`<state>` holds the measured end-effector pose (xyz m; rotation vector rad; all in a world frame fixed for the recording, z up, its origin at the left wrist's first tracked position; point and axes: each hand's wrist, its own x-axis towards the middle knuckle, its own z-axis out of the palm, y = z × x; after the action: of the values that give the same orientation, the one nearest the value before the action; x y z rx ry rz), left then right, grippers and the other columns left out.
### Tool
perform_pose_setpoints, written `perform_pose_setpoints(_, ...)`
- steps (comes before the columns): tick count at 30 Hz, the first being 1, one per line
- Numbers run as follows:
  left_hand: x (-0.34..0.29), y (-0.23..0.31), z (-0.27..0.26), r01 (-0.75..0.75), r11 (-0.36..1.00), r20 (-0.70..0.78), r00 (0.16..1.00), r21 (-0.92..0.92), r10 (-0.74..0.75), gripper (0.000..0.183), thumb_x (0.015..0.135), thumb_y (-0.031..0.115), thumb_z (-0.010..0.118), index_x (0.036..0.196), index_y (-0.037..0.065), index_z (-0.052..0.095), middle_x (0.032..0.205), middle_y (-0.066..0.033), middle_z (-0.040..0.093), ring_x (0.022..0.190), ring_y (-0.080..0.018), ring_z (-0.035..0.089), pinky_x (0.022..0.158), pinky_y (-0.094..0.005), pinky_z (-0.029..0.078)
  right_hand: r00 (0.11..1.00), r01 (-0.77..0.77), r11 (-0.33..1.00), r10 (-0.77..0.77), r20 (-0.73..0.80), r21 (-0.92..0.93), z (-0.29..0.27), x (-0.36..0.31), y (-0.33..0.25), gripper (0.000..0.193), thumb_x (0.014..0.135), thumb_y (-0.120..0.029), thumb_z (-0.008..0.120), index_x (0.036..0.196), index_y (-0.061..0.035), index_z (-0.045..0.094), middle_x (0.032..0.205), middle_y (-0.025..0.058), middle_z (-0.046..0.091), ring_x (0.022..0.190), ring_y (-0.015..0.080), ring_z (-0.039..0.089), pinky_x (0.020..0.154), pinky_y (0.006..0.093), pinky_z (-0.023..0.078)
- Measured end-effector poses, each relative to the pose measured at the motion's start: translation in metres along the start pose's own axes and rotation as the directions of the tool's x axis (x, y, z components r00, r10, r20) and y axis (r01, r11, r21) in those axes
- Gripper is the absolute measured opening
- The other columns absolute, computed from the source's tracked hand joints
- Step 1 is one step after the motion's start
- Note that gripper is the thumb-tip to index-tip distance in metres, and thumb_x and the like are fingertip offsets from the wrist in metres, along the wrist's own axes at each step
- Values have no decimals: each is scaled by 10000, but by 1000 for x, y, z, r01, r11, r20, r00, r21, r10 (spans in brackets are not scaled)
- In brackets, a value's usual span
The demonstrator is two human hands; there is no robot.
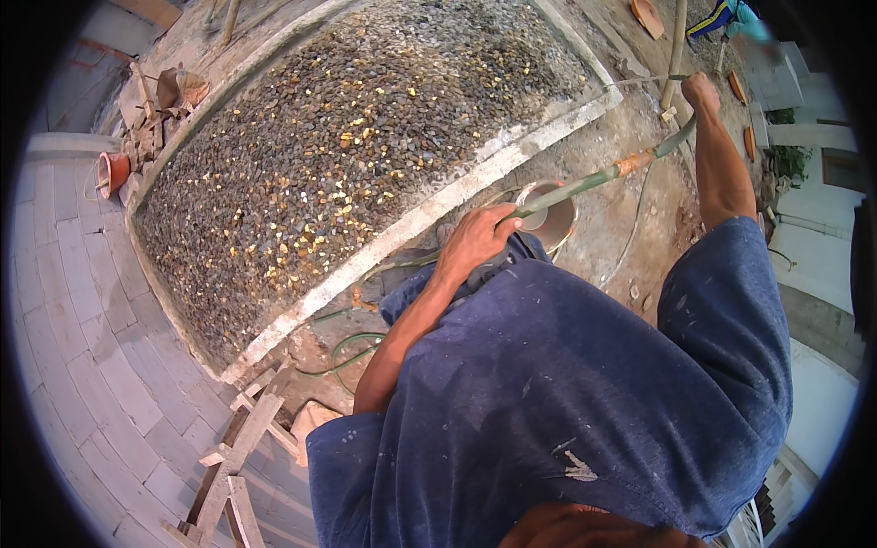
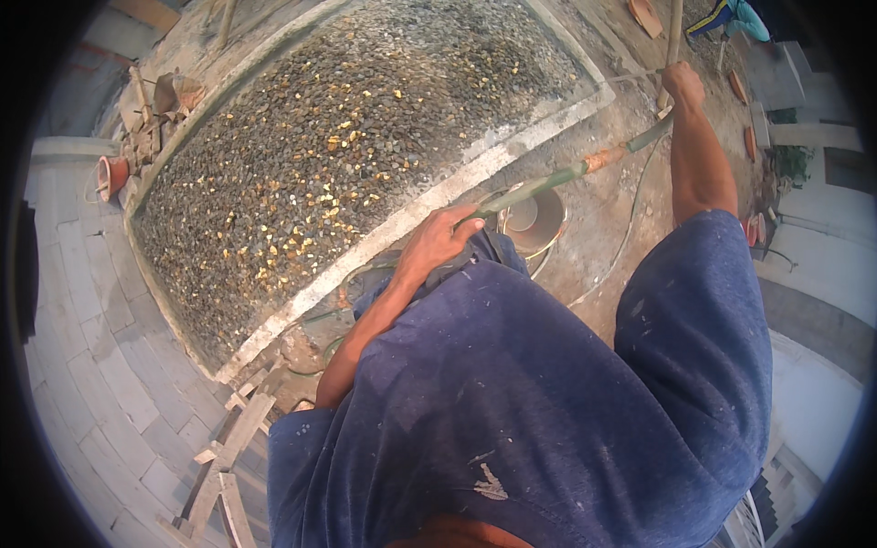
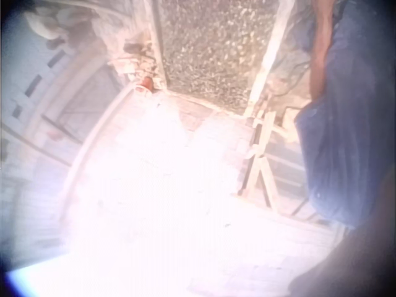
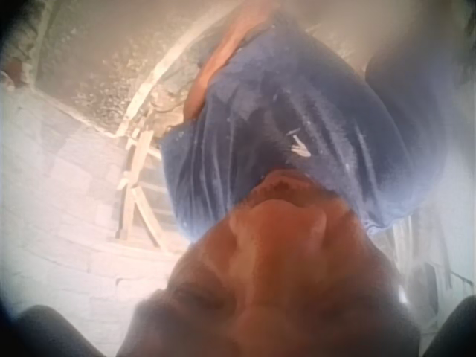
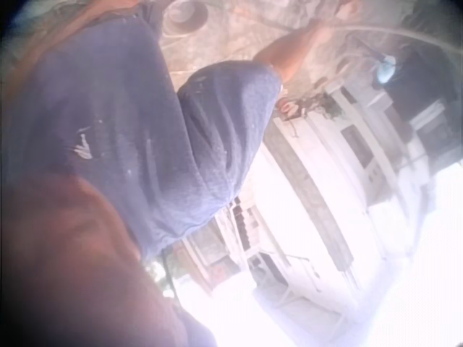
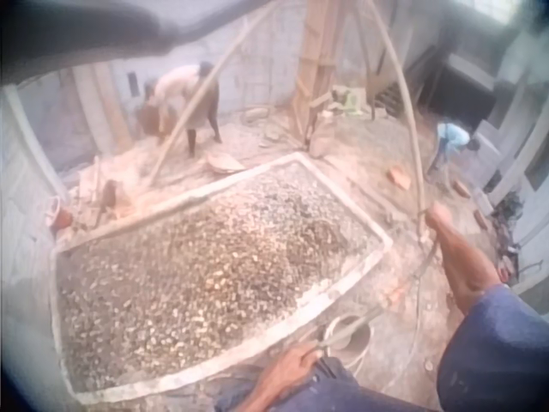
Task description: The person uses a hose to spray water over a rectangular gravel bed inside a room under construction. The person moves the hose back and forth to wet the gravel surface evenly.
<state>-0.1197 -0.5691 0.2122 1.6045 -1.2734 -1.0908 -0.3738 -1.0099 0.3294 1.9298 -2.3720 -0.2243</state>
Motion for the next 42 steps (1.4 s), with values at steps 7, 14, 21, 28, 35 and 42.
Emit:
perform_pose_setpoints(7,-1,-2,0,19,1000,6,1000,9,-19,299,891,272,585,1076,44,639,766,-217,629,699,-372,609,650,-450,445,1000,-17,1000,17,-24,5,11,4,-1,435,929,-331,392,1249,-86,552,1258,199,570,1179,366,540,946,449,450)
perform_pose_setpoints(14,-10,-23,1,41,998,-44,998,40,-39,314,882,278,596,1094,53,647,793,-212,641,728,-364,624,689,-450,459,999,34,999,-33,35,-24,46,8,-9,435,931,-344,388,1238,-90,563,1235,185,589,1151,354,563,937,446,460)
perform_pose_setpoints(21,-23,-33,-7,86,995,-106,991,43,-81,363,874,307,608,1103,28,651,1001,-209,666,913,-378,636,814,-429,491,997,57,998,-57,57,2,74,-8,-30,423,936,-314,383,1236,-81,571,1239,186,586,1157,355,560,929,440,469)
perform_pose_setpoints(28,-41,-16,-33,275,961,-75,959,29,-272,434,817,379,683,1042,8,669,1000,-199,673,907,-354,653,770,-405,493,975,157,987,-151,164,-22,118,-29,-53,406,920,-262,420,1248,-74,568,1270,191,566,1182,343,547,963,440,452)
perform_pose_setpoints(35,-81,-31,-51,373,928,-198,909,-2,-366,415,754,350,757,945,-11,686,828,-148,686,746,-244,645,680,-332,481,895,281,960,-253,368,-22,162,-78,-100,386,905,-216,437,1245,-90,568,1272,181,567,1178,339,551,964,434,455)
perform_pose_setpoints(42,-140,-47,-62,381,923,-456,812,-61,-365,343,727,247,783,912,-24,681,787,-132,665,725,-225,629,664,-324,470,785,403,915,-364,501,34,217,-144,-151,386,888,-197,467,1232,-64,580,1269,185,568,1170,350,555,916,441,488)
